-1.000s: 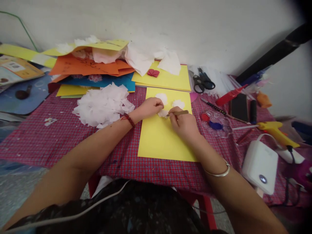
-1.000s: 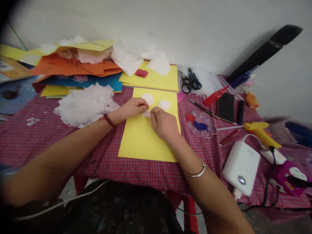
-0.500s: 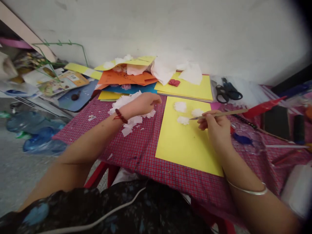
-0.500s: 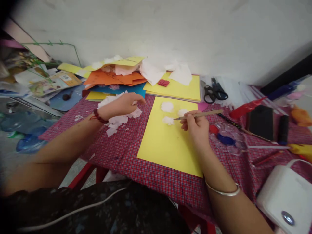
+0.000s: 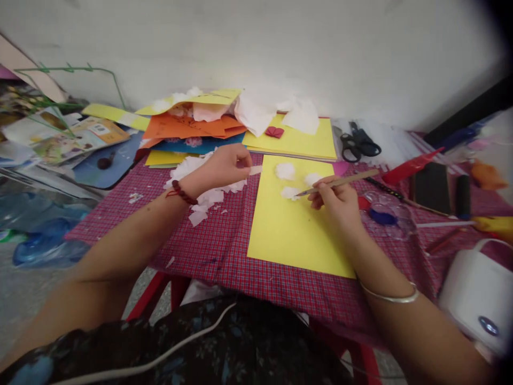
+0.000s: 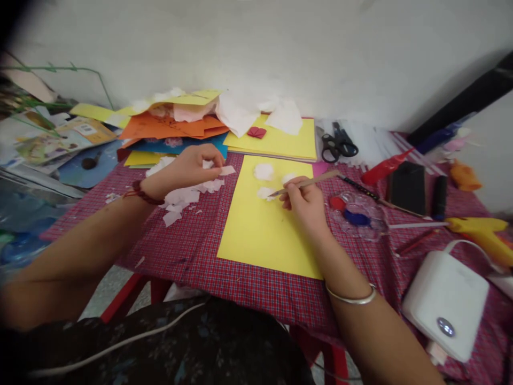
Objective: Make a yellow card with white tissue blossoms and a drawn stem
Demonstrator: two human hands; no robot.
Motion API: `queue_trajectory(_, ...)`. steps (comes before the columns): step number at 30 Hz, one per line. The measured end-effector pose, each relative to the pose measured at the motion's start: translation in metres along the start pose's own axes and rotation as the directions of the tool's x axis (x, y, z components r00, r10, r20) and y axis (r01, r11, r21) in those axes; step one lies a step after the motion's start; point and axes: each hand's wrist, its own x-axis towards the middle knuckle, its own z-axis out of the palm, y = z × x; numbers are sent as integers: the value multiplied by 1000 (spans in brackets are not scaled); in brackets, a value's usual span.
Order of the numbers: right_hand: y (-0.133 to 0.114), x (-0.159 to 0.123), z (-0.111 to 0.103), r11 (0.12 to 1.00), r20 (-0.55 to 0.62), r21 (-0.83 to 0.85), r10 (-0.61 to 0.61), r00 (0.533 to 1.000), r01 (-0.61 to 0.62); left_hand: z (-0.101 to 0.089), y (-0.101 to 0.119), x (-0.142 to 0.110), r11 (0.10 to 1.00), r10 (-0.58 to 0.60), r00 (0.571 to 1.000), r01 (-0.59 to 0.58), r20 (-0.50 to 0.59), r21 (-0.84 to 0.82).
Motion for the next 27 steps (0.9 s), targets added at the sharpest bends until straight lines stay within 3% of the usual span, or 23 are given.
queue_trajectory(3, -1, -2, 1, 999, 22, -39, -33, 999, 34, 15, 18, 4, 961, -80, 993, 99, 86, -257)
queue_trajectory(10, 3, -8, 5, 978, 134, -152, -121, 984, 141, 72, 34, 21, 760, -86, 982, 174, 169, -626)
queue_trajectory(17, 9, -7, 4, 933, 216, -298, -139, 966, 201, 87, 19, 17, 702, -163, 967, 252, 194, -666)
queue_trajectory(22, 8, -5, -1, 898, 142, -387, -164, 976, 208, 89, 9, 16, 748, -169, 970, 240, 173, -619)
queue_trajectory(27, 7, -3, -4, 904, 127, -382, -156, 980, 193, 79, 18, 11, 780, -125, 974, 214, 188, -588)
